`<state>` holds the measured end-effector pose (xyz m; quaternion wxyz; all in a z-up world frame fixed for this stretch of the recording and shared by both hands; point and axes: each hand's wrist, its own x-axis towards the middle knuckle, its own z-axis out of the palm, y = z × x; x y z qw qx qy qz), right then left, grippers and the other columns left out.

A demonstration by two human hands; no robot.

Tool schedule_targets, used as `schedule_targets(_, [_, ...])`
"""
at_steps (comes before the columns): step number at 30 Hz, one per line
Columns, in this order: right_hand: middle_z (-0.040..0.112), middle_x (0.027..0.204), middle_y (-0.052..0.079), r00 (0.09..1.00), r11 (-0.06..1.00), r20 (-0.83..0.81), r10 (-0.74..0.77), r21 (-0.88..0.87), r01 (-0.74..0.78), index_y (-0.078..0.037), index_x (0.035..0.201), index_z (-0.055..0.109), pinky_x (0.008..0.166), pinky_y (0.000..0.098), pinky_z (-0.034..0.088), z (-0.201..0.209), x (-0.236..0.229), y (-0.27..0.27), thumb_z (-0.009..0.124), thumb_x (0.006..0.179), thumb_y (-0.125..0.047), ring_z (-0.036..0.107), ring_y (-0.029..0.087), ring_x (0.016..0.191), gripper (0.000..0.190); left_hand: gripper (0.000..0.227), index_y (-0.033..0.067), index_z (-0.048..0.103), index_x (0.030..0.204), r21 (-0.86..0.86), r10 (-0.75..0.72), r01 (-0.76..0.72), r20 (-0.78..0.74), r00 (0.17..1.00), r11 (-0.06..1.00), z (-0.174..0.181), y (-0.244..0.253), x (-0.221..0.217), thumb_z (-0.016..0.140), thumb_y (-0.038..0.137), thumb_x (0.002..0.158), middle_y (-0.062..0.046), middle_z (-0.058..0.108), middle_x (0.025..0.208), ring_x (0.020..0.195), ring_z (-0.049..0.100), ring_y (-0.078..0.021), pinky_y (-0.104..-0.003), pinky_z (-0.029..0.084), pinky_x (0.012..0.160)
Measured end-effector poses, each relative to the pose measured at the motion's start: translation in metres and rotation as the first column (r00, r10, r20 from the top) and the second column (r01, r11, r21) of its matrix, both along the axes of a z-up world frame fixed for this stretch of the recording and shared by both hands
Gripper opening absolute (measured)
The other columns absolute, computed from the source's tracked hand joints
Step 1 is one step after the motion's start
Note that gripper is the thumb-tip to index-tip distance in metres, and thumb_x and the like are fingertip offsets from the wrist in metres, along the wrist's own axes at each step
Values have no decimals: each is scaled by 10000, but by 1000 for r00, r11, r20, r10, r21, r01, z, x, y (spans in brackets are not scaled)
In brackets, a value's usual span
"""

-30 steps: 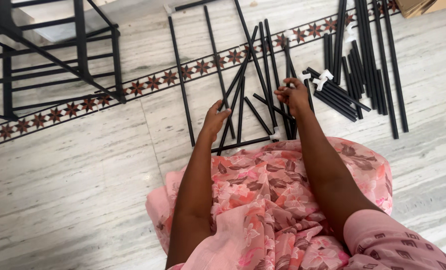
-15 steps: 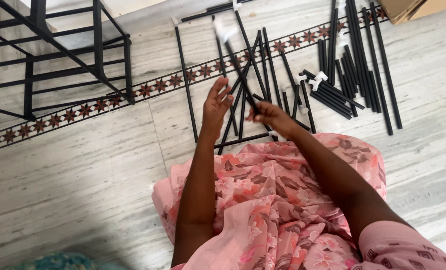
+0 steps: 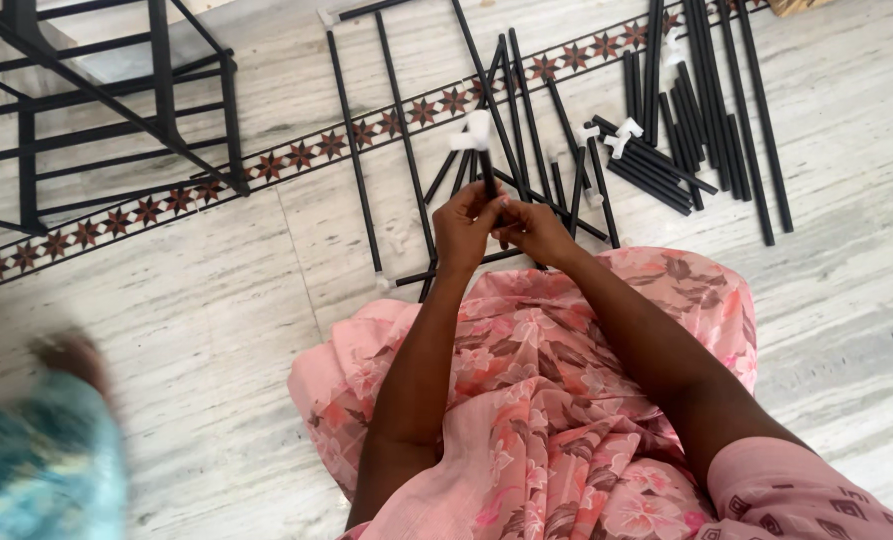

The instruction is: The person sits on the floor and repeatedly picks up black rods and white plastic connectors. They insert the connectors into the ends of the rods to form short assemblies, then place the completed units on the floor.

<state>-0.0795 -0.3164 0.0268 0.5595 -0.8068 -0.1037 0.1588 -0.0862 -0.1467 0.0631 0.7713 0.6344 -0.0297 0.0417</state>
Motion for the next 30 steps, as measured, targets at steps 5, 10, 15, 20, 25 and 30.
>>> schedule_targets(5, [731,936,23,995,996,69,-71,58,67,-31,1070,676,781,270,566,4,18,-17,668,918,66,694,89,849,180,283,37,729,1215,162,-27,18,55,998,987,-20,2,9,622,263,1081,-65,802,1046,977,753,-157,-270,571,867])
schedule_targets(10, [733,998,3,969,968,93,-230,125,218,-56,1074,648,817,254,581,12,31,-33,697,935,48,701,81,917,180,326,73,738,1174,773,-163,227,-161,974,593,-86,9,23,744,279,922,-160,752,1032,971,715,-342,-430,548,833])
schedule_targets(15, [718,977,5,954,939,30,-297,187,287,-64,1106,645,756,234,559,6,37,-34,715,967,-32,672,80,879,159,390,97,730,1132,900,-352,365,-270,896,239,-154,-1,6,820,240,780,-155,735,1057,1005,697,-352,-469,539,852])
schedule_targets(20, [729,979,-1,956,939,18,-294,190,286,-70,1146,644,723,216,554,0,42,-31,654,1029,-126,683,62,899,130,214,121,743,1078,916,-374,386,-321,870,112,-163,-1,5,755,201,880,-140,758,1007,990,718,-339,-485,550,822])
schedule_targets(25, [743,1040,10,954,937,55,-296,212,278,-63,1194,643,773,217,573,-1,44,-31,637,1032,-98,697,69,968,165,209,170,779,1028,858,-283,473,-411,867,202,-138,16,17,798,254,838,-119,753,996,964,714,-335,-467,557,824])
schedule_targets(30, [744,1074,17,964,948,84,-253,220,230,-64,1212,637,844,242,580,2,42,-28,632,1040,-88,695,89,1029,174,293,172,794,1038,846,-333,497,-420,844,194,-136,34,23,823,192,747,-103,755,1008,971,717,-313,-438,568,834])
